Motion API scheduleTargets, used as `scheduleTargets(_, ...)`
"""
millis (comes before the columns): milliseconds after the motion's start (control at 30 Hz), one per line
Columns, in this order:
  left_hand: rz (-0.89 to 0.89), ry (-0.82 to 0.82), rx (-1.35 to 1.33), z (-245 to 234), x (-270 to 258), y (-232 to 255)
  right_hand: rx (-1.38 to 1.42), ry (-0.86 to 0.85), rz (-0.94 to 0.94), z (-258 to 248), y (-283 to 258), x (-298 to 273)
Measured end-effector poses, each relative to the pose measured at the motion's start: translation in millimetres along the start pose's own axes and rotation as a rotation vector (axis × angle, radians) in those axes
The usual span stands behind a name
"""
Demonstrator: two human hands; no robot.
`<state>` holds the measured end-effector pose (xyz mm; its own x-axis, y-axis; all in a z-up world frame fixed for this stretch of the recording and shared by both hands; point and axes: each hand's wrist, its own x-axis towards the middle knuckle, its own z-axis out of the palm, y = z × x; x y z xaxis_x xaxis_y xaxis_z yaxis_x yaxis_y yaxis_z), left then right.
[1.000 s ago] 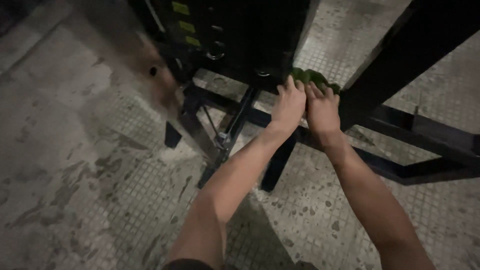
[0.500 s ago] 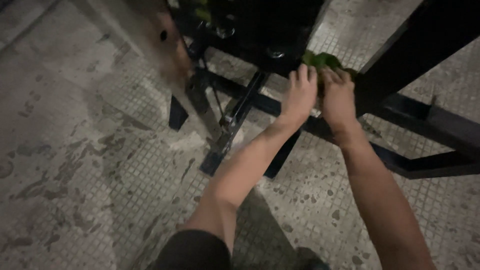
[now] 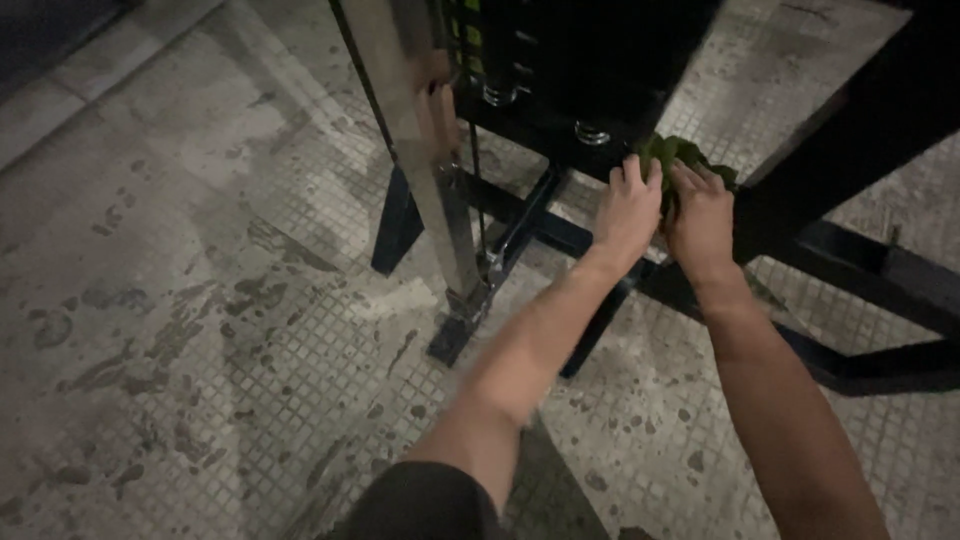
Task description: Clean the weight stack and structural frame of a cable gym machine using a green cloth.
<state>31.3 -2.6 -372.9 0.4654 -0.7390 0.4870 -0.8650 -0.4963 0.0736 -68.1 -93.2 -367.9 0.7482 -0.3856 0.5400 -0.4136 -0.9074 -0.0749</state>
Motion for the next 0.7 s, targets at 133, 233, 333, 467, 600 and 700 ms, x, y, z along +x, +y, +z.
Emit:
scheduleTargets(133,0.162,-0.049,-0.147,18.7,-22.7,-14.6,0.225,-0.055,0.192,-50.0,-24.8,-22.6)
scheduleTargets(233,0.145,-0.144,-0.355,-33.9,-47.0,-28.7,0.343,-0.231,0.347,-49.0,-47.9,-41.2)
scheduleTargets(333,-0.044,-0.308,-0.541,-38.2,-86.6,-36.9,0.395,-0.172,0.181,4.6,-52.3,-85.2)
scheduleTargets(467,0.063,-0.383,-0.595,12.8,-158.9,-42.7,0.135,0.016,-0.143,36.6,-61.3,-140.3)
scheduleTargets(600,0.405,-0.382,-0.473,79.0,-225.2,-56.0,-0.177,-0.176,-0.257,66.1,-52.3,-191.6)
scheduleTargets(700,0.570,-0.050,-0.250,100.9,-254.7,-53.2,-0.413,-0.317,-0.343,96.2,-33.6,-220.1)
